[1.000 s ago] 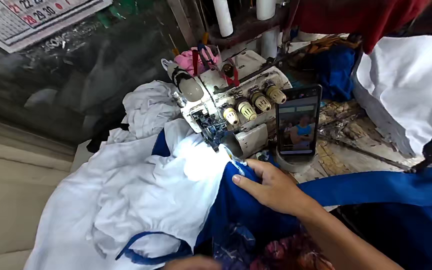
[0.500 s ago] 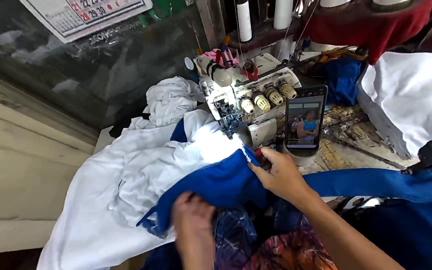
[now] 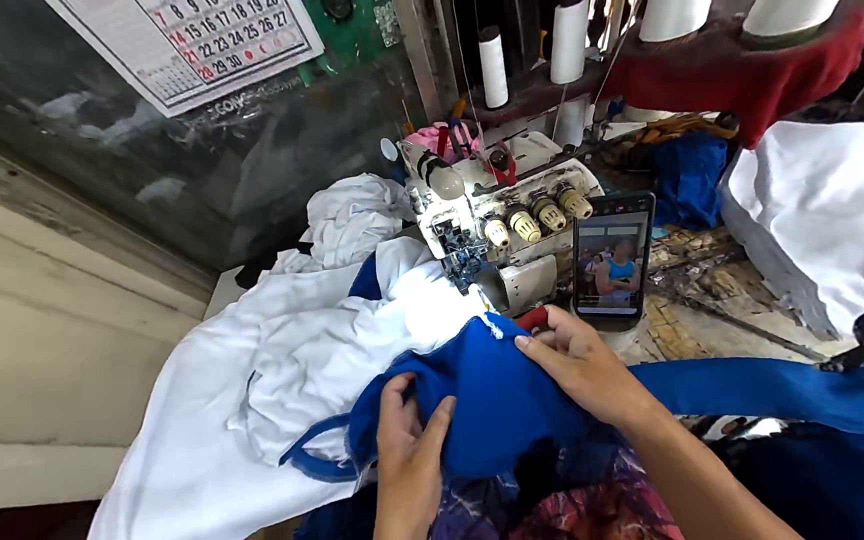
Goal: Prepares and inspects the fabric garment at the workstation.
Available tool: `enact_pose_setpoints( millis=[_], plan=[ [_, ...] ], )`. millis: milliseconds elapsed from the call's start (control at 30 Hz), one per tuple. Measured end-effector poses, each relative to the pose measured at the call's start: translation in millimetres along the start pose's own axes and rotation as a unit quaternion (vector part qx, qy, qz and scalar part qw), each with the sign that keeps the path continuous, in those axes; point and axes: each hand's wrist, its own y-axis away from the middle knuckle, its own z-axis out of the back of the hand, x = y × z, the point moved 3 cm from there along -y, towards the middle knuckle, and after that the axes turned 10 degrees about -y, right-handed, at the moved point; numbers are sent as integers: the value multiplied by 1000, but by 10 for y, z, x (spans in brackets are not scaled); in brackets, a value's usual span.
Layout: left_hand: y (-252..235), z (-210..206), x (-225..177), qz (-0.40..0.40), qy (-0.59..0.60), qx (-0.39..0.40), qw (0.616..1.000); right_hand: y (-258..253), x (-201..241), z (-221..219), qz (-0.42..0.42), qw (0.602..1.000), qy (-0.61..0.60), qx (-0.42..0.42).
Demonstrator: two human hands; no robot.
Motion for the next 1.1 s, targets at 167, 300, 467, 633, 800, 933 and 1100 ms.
enact_pose_setpoints(
  millis=[167,300,467,633,800,933,1100],
  plan=[
    [-17,244,-260,-63,-70,-29,995,67,10,16,20,1000,-19,2],
    [47,252,-177,-33,-91,-62,993,118,-180,-34,-59,996,-43,52],
    [38,293,-43,-48,-126,-20,991,154,-64,-121,-87,990,-104,33],
    [-40,295,-296,-107,-61,-17,992,102,-84,-115,-35,998,-47,19],
    [-55,345,-201,-113,-86,1,990,73,-4,-88,-10,999,-40,8],
    [-67,390,-142,-101,-113,-1,988,22,65,-61,50,997,42,-28],
    [-99,404,-110,-95,-123,4,988,59,132,-52,123,984,119,-44]
  ],
)
